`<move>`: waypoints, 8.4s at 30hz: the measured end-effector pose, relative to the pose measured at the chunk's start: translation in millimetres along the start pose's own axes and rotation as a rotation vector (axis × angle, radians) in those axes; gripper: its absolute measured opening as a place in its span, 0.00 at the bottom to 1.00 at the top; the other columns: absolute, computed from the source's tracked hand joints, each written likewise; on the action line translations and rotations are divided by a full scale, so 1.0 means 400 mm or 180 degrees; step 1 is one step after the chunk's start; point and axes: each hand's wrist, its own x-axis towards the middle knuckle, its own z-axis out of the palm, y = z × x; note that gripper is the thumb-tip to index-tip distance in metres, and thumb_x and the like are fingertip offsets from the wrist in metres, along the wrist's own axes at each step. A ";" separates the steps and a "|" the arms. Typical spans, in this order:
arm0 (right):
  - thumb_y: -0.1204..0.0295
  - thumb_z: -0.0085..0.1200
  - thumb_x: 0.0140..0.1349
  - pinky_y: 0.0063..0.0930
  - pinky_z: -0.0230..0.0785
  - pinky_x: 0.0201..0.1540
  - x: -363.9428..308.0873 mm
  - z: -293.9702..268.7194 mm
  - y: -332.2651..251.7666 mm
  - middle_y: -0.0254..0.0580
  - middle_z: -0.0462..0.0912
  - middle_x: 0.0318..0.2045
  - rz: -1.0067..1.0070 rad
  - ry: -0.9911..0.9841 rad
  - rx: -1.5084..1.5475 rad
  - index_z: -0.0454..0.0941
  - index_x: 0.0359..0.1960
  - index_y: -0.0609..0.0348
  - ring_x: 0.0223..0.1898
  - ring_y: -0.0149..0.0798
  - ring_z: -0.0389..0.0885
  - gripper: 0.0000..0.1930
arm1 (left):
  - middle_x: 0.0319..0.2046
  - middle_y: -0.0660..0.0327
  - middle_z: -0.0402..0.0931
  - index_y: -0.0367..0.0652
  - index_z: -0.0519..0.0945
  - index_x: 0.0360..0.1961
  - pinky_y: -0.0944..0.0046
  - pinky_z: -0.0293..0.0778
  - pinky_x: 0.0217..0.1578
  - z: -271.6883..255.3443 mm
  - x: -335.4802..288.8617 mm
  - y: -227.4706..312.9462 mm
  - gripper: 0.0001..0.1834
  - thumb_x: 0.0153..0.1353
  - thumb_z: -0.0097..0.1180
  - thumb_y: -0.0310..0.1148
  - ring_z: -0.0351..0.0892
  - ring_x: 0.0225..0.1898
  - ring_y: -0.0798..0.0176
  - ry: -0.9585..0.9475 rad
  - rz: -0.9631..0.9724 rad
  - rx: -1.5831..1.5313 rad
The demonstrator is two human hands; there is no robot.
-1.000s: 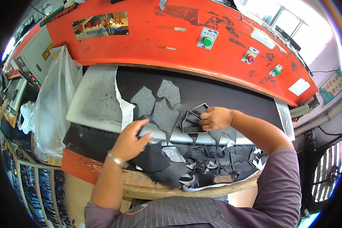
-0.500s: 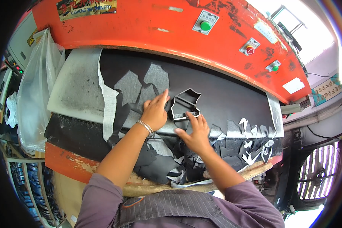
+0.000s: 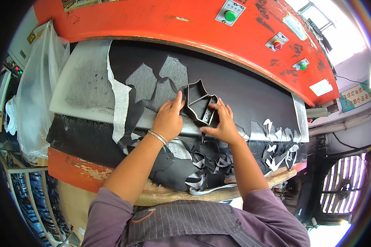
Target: Using a hydraulic die-cutting machine to cut out shoe components from a sheet of material.
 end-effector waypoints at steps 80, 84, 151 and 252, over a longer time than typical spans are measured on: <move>0.66 0.67 0.44 0.35 0.73 0.39 -0.686 -0.301 -0.225 0.43 0.78 0.32 -0.0808 -0.0614 -0.0097 0.77 0.40 0.58 0.37 0.46 0.79 0.21 | 0.25 0.58 0.73 0.43 0.81 0.23 0.55 0.70 0.35 0.049 -0.507 0.716 0.09 0.54 0.58 0.37 0.72 0.32 0.52 0.0287 -0.0502 0.1271; 0.66 0.66 0.44 0.37 0.74 0.37 -0.652 -0.316 -0.229 0.43 0.79 0.32 -0.0762 -0.1112 -0.0247 0.77 0.39 0.58 0.36 0.46 0.80 0.20 | 0.24 0.58 0.73 0.43 0.81 0.24 0.54 0.70 0.35 0.031 -0.497 0.710 0.10 0.53 0.59 0.38 0.72 0.32 0.52 0.0064 -0.0676 0.1093; 0.52 0.64 0.52 0.49 0.43 0.70 0.138 -0.040 0.111 0.61 0.61 0.65 0.0024 -0.0059 -0.0165 0.47 0.68 0.71 0.66 0.52 0.62 0.52 | 0.60 0.56 0.70 0.26 0.44 0.68 0.51 0.46 0.69 0.083 0.148 0.081 0.40 0.56 0.46 0.28 0.60 0.67 0.56 0.0273 -0.0959 0.0793; 0.73 0.61 0.51 0.43 0.58 0.57 -0.155 -0.399 0.092 0.36 0.79 0.41 -0.1430 -0.0929 0.0085 0.74 0.36 0.53 0.47 0.42 0.75 0.11 | 0.55 0.45 0.70 0.36 0.72 0.57 0.53 0.65 0.59 0.075 0.293 0.193 0.37 0.51 0.66 0.50 0.67 0.59 0.45 0.0012 -0.1475 0.0960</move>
